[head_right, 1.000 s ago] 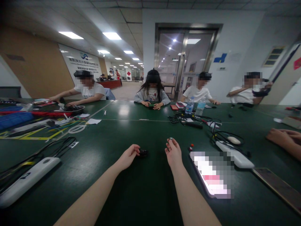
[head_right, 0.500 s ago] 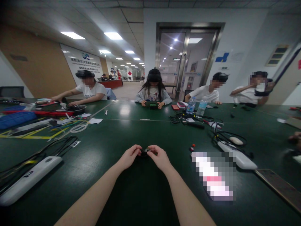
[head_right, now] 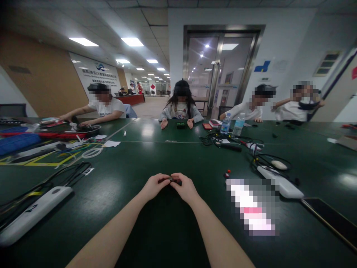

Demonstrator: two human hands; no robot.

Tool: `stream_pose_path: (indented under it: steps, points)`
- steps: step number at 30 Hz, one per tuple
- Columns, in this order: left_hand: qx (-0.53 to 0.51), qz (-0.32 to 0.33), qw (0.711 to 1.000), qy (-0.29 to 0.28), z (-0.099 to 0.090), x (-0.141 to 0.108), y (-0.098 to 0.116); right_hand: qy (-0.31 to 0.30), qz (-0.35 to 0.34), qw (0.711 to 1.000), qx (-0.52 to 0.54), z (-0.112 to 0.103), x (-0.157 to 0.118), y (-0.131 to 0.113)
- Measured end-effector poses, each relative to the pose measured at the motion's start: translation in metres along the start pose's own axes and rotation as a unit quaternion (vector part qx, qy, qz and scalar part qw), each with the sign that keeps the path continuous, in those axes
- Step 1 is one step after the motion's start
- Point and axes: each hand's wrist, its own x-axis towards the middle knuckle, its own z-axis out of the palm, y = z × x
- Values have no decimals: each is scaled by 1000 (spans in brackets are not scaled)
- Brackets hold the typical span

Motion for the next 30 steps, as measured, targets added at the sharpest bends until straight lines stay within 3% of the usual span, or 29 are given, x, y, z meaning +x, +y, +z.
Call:
stream_pose_path:
  steps: [7, 13, 20, 30]
  points:
    - [3, -42, 999, 13, -1, 0, 3, 59, 39, 995, 66, -11, 4, 12]
    - [19, -47, 999, 6, -3, -1, 1, 66, 80, 990, 97, -14, 4, 15]
    - [39, -77, 996, 12, -22, 0, -9, 67, 96, 984, 134, -18, 2, 13]
    - [80, -32, 996, -10, -33, 4, -25, 72, 80, 984, 144, -16, 5, 16]
